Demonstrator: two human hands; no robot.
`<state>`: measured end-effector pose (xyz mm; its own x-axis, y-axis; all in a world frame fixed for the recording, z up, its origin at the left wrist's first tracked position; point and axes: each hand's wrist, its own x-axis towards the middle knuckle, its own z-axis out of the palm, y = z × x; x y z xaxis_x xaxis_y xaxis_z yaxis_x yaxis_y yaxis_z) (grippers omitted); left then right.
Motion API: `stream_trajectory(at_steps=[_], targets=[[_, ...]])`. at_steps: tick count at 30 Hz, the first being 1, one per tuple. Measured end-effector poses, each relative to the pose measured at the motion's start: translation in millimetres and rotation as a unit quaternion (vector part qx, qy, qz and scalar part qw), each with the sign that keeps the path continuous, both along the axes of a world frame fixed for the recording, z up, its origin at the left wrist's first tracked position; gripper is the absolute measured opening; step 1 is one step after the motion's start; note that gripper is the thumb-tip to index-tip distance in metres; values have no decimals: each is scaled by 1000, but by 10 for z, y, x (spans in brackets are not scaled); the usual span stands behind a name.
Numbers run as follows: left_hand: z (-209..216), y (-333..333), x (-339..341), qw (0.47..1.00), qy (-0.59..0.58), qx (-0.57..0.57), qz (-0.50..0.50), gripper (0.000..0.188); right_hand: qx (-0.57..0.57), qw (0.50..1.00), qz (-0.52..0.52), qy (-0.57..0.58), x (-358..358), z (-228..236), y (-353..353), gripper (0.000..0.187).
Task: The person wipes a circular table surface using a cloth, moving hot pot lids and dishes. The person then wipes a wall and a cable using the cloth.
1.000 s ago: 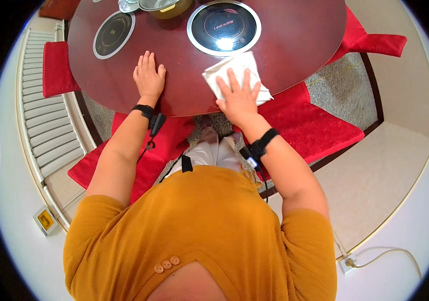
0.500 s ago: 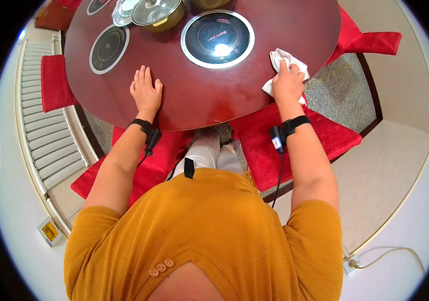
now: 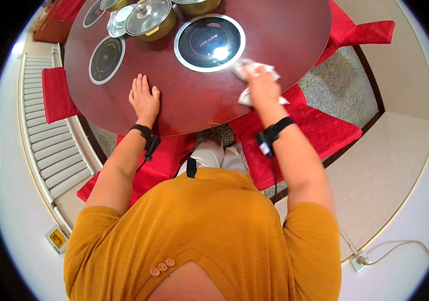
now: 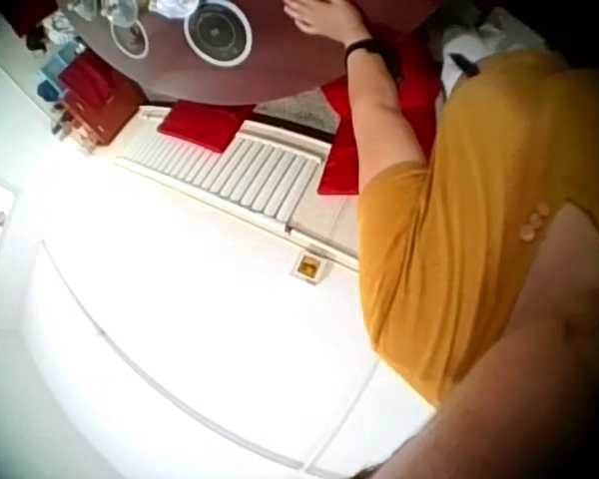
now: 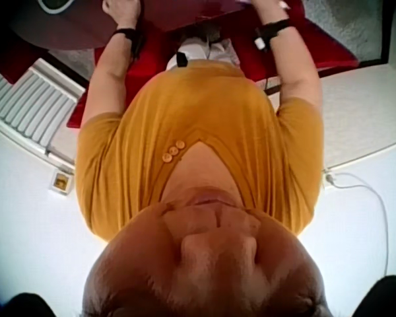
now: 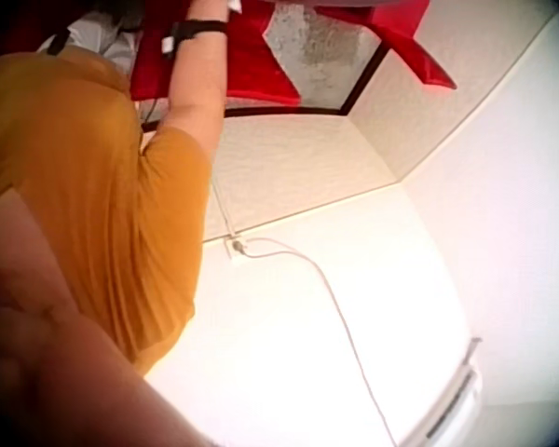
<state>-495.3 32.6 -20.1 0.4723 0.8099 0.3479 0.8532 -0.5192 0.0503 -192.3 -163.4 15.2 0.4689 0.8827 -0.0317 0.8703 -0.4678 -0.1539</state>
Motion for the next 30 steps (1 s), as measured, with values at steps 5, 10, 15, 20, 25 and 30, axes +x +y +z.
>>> stream_trajectory(at_steps=[5,10,15,20,25,30], targets=[[-4,2,2,1000,8,2,1,52,-65,991,-117,12,183,200,1,46],[9,-21,14,1000,6,-1,2,52,-101,985,86,111,-822,334,270,57],[7,-22,2,1000,4,-8,3,52,-87,988,89,96,-745,191,284,52],[7,-10,14,1000,1,-6,2,52,-70,989,-122,52,42,178,273,48],[3,-5,29,1000,-2,-3,0,52,-81,994,-48,60,-304,143,500,53],[3,-16,-4,1000,3,-17,6,52,-98,988,55,110,-449,284,548,49]])
